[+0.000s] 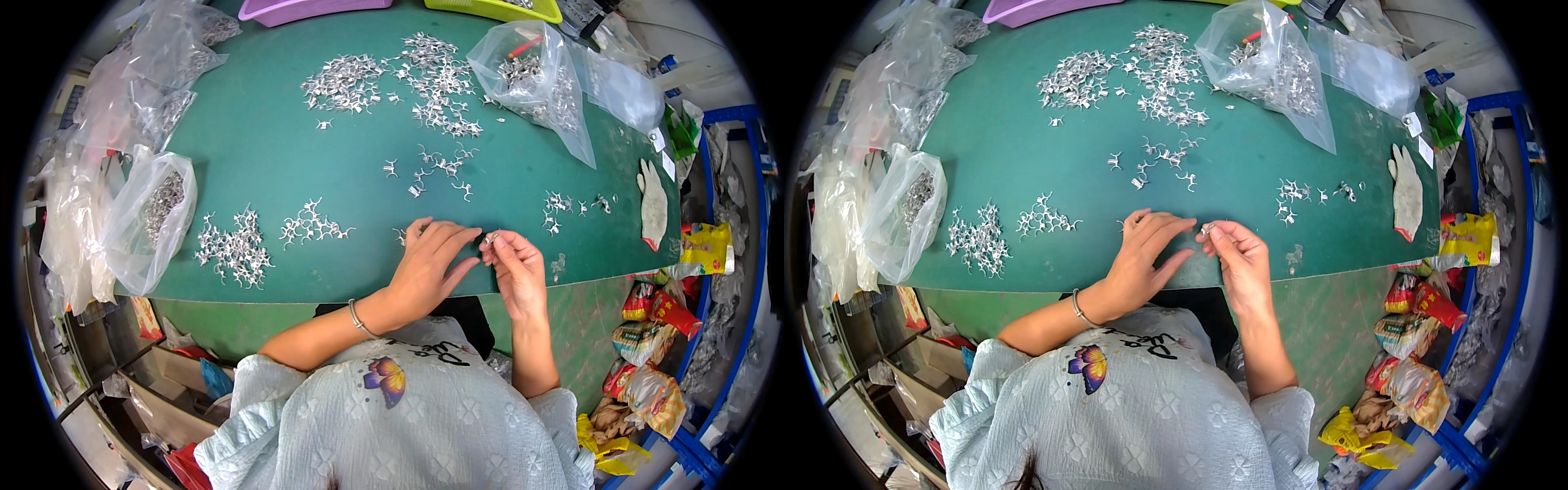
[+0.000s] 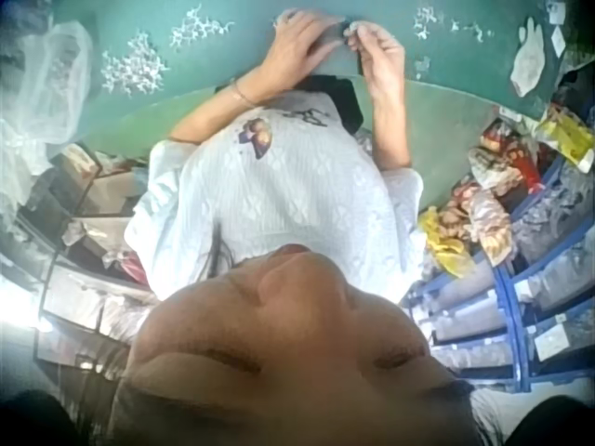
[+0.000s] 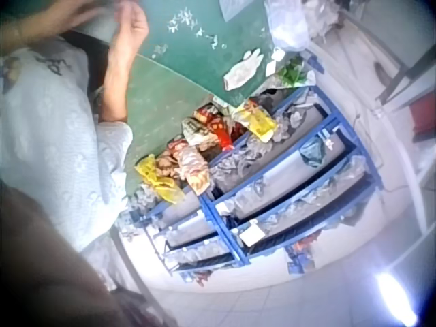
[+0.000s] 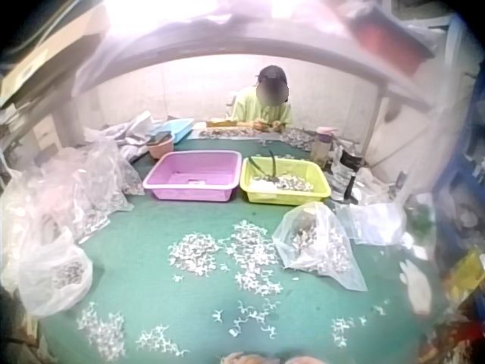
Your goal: The person sorts small silver metal components on a green table, separating them into piles and transferring them into a purple basket. The person then carries the basket to a shelf and pours the contents into a large sack before returning to the table to continue sorting.
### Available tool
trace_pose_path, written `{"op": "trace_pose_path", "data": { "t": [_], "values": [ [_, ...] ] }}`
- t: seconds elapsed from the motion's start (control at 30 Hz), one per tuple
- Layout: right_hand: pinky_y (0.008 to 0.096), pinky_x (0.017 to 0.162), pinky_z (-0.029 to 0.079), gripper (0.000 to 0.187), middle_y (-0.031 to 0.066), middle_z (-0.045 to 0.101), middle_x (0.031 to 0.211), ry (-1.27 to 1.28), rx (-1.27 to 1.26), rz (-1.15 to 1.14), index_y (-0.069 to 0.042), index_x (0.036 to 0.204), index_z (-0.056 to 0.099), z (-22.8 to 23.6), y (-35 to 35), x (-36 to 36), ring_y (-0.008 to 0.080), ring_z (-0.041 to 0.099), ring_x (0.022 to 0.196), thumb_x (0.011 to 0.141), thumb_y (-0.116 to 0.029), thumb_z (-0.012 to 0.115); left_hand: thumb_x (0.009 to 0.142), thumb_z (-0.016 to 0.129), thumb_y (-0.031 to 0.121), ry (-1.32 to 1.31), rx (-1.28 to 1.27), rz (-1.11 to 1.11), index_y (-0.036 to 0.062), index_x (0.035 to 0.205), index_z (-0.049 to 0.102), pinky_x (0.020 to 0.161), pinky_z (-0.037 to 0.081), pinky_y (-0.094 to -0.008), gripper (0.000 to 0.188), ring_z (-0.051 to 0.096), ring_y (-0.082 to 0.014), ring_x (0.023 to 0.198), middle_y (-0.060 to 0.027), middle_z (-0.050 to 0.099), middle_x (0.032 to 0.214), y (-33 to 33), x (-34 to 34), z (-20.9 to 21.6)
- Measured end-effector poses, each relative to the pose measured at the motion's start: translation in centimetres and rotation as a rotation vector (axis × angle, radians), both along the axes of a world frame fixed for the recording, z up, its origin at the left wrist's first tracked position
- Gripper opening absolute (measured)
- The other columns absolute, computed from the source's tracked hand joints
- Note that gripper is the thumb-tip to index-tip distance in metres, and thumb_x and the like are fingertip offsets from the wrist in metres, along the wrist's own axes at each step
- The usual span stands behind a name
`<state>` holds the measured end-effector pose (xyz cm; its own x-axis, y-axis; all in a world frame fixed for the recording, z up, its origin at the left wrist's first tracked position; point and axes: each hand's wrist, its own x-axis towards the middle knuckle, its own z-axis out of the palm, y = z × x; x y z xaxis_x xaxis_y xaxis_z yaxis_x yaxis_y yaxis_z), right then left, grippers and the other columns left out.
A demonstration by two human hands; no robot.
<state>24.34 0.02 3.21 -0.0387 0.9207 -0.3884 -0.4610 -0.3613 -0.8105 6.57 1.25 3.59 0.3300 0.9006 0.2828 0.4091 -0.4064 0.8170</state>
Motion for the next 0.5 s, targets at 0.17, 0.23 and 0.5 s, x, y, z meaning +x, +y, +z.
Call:
{"op": "trace_pose_path", "data": {
  "t": [0.17,0.23,0.5],
  "values": [
    [0.0234,0.076,0.046,0.014,0.0072,0.069,0.092,-0.068,0.016,0.054,0.003,0.101,0.067,0.5,-0.3,-1.0,0.0108,0.061,0.083,0.093,-0.008,0.062,0.078,0.074,0.005,-0.057,0.037,0.032,0.0066,0.105,0.064,0.095,0.037,-0.0416,0.029,0.061,-0.0228,0.095,-0.0054,0.064,0.096,0.4,0.0,0.2],
    [0.0223,0.076,0.047,0.012,0.0058,0.069,0.092,-0.121,0.029,0.069,0.002,0.101,0.067,0.3,-0.7,-1.2,0.0092,0.06,0.083,0.092,-0.005,0.063,0.077,0.074,0.004,-0.069,0.052,0.044,0.0062,0.101,0.065,0.092,0.038,-0.0408,0.026,0.061,-0.0227,0.094,-0.0057,0.065,0.095,0.1,-0.1,-0.2],
    [0.0202,0.073,0.044,0.012,0.0057,0.07,0.092,-0.545,0.163,0.007,0.001,0.101,0.068,0.4,-0.5,-1.5,0.005,0.055,0.077,0.09,0.0,0.063,0.083,0.071,0.008,-0.261,-0.458,0.105,0.0005,0.095,0.07,0.076,0.05,-0.0282,0.014,0.064,-0.0111,0.082,-0.0044,0.071,0.09,5.5,-3.2,1.4]
  ]
}}
